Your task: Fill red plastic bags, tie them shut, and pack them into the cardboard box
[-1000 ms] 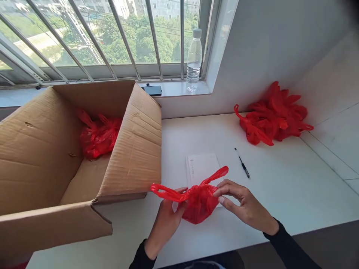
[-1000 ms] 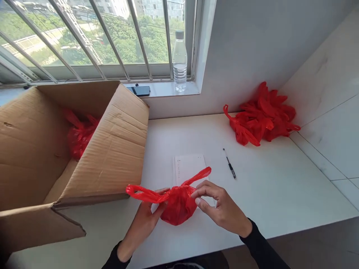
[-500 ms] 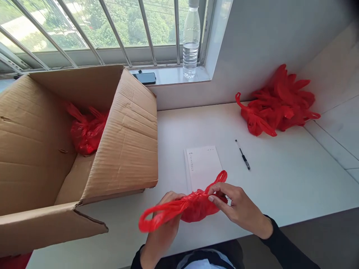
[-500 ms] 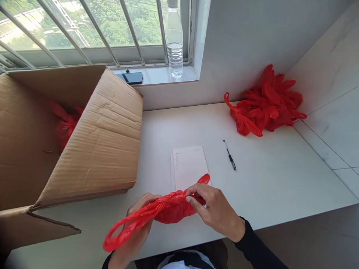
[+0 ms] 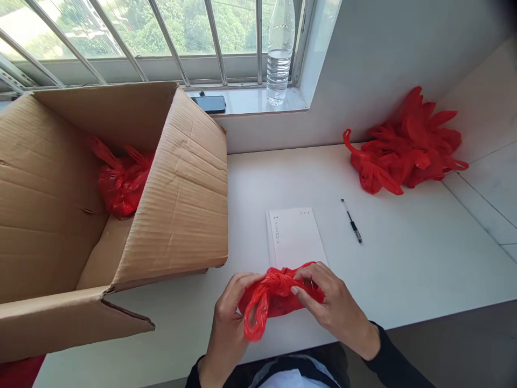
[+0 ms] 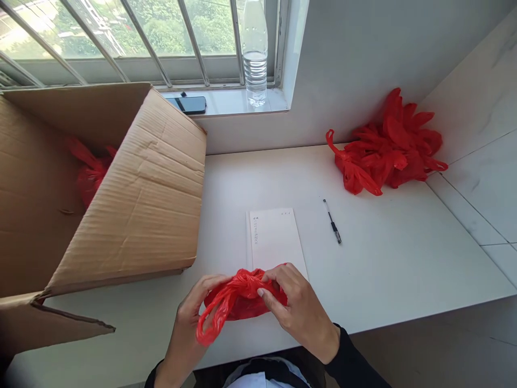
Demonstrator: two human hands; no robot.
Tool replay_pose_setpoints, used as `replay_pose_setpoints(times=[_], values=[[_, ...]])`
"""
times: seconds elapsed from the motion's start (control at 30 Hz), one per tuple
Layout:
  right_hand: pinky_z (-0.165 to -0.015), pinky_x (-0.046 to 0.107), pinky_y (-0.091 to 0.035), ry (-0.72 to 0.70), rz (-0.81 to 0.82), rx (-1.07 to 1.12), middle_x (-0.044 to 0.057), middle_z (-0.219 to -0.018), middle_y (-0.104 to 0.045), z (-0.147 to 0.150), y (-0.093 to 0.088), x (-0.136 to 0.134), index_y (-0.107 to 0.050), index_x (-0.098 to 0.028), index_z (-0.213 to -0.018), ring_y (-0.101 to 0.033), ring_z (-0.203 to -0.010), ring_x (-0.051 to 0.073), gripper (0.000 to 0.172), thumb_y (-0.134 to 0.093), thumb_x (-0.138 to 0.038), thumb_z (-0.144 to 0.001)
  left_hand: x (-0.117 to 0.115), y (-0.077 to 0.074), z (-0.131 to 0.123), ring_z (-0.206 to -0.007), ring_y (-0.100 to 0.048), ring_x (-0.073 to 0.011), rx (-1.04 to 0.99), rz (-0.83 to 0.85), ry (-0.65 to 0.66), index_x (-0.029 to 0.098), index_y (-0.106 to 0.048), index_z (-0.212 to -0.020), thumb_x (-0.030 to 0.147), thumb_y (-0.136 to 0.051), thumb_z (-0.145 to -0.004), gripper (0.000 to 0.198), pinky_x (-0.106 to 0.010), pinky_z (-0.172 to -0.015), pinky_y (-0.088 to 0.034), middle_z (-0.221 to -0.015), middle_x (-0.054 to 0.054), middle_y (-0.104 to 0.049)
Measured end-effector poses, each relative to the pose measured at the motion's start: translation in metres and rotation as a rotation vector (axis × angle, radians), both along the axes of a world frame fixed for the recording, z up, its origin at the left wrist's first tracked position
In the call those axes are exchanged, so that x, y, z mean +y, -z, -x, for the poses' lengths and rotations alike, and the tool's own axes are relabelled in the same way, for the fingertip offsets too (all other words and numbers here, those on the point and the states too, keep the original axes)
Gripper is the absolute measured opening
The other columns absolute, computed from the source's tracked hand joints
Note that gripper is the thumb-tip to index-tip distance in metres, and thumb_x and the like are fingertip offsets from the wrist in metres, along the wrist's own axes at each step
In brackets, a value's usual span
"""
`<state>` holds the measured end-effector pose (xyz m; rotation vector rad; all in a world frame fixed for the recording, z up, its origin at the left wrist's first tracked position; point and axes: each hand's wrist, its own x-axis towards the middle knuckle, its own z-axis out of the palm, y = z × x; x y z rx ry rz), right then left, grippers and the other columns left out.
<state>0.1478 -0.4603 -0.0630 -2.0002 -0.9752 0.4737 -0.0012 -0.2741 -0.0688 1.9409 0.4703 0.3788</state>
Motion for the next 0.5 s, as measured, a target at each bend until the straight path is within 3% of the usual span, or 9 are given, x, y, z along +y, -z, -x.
replay_pose_setpoints(times=[0.1,0.23,0.3,0.37,0.43,0.5], values=[[-0.070,0.032,-0.049,0.134,-0.001,0.060,0.001,-0.088,-0.064,-0.001,0.003,-0.008,-0.059,-0.026,-0.097,-0.058,-0.081,0.018,0.011,-0.052,-0.033,-0.101,0.006,0.006,0.005,-0.091,-0.070,-0.0199,0.051,-0.022,-0.126,0.027,-0.073,-0.105,0.016,-0.061,-0.089,0.023,-0.028,-0.079,-0.056,-0.097,-0.002,-0.073],[-0.075,0.032,-0.051,0.280,0.024,0.211,0.002,-0.095,-0.062,-0.005,0.005,-0.022,-0.056,-0.026,-0.098,-0.059,-0.089,0.019,0.012,-0.052,-0.038,-0.100,0.011,0.010,0.013,-0.102,-0.068,-0.0200,0.136,-0.026,-0.239,0.028,-0.067,-0.116,0.028,-0.058,-0.098,0.021,-0.031,-0.088,-0.054,-0.111,-0.004,-0.071],[-0.087,0.034,-0.050,0.257,0.000,0.245,0.003,-0.104,-0.062,-0.004,0.004,-0.023,-0.054,-0.027,-0.107,-0.059,-0.099,0.019,0.011,-0.052,-0.034,-0.099,0.007,0.007,0.012,-0.118,-0.062,-0.0213,0.118,-0.057,-0.152,0.031,-0.061,-0.129,0.028,-0.057,-0.099,0.031,-0.034,-0.099,-0.050,-0.129,-0.005,-0.064],[-0.091,0.035,-0.049,0.224,-0.001,0.262,0.002,-0.104,-0.060,-0.002,0.001,-0.019,-0.051,-0.029,-0.121,-0.058,-0.099,0.019,0.024,-0.055,-0.032,-0.097,0.002,0.000,0.006,-0.125,-0.057,-0.0213,0.087,-0.097,-0.011,0.035,-0.052,-0.141,0.025,-0.058,-0.098,0.045,-0.034,-0.103,-0.048,-0.137,-0.005,-0.057],[-0.084,0.033,-0.048,0.186,0.024,0.262,0.000,-0.095,-0.057,0.000,-0.004,-0.014,-0.052,-0.030,-0.125,-0.056,-0.089,0.018,0.028,-0.056,-0.034,-0.097,-0.002,-0.006,0.000,-0.118,-0.060,-0.0192,0.048,-0.122,0.086,0.035,-0.054,-0.139,0.020,-0.061,-0.095,0.047,-0.031,-0.096,-0.051,-0.128,-0.004,-0.060],[-0.077,0.031,-0.046,0.165,0.025,0.267,-0.001,-0.088,-0.055,0.000,-0.009,-0.012,-0.060,-0.030,-0.112,-0.053,-0.082,0.017,0.016,-0.053,-0.037,-0.099,-0.002,-0.009,-0.003,-0.103,-0.063,-0.0162,-0.004,-0.115,0.070,0.034,-0.063,-0.125,0.017,-0.061,-0.094,0.035,-0.026,-0.087,-0.052,-0.111,-0.001,-0.065]])
